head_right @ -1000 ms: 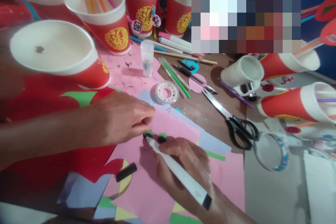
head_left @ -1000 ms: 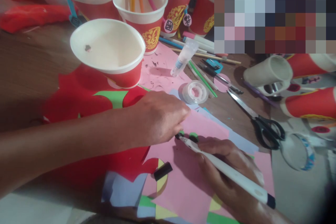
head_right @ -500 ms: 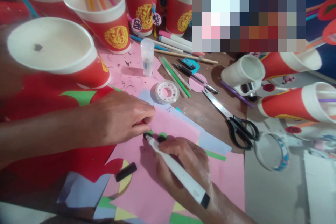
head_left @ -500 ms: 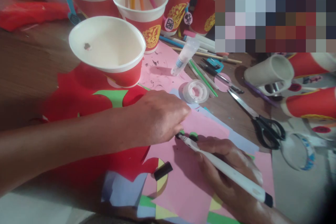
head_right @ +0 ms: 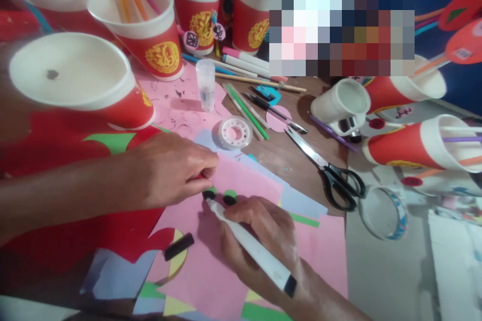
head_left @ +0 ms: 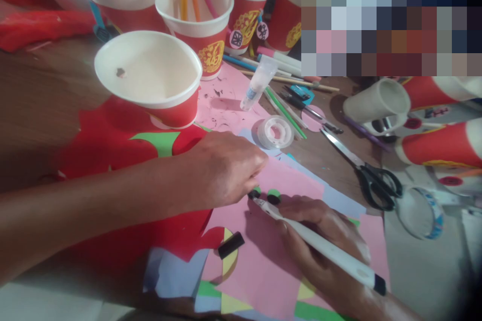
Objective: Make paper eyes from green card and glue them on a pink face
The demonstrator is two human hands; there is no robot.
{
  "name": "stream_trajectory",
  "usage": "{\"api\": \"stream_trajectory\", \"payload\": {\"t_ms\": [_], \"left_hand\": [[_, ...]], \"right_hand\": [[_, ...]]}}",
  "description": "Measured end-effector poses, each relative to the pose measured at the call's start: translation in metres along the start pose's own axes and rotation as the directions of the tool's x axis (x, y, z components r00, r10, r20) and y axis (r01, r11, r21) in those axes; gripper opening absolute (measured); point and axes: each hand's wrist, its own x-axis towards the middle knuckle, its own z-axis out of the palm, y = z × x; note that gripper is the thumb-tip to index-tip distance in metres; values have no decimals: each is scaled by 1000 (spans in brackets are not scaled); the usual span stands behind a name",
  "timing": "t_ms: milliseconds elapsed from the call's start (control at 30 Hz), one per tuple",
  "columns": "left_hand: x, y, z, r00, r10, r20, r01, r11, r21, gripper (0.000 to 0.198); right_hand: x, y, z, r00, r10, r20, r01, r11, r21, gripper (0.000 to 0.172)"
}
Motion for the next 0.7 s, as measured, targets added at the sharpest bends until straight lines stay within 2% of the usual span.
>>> {"api": "stream_trajectory", "payload": {"t_ms": [100, 267, 467, 700], "left_hand": [[0, 2, -3, 999, -19, 37, 18, 1000, 17, 18], [1, 4, -7, 998, -19, 59, 18, 1000, 21, 17], [4, 6, -11, 990, -75, 122, 76, 997, 3, 14], [3, 6, -11, 989, -72, 128, 74, 997, -10, 15]], "right_hand": [[0, 1, -1, 1000, -28, 13, 27, 999, 33, 11], [-1, 3, 4, 997, -54, -52, 59, 995, 81, 11], [-1, 3, 1, 995, -81, -54, 85, 994, 64, 12], [3, 0, 4, 994, -97, -52, 100, 993, 64, 13]]}}
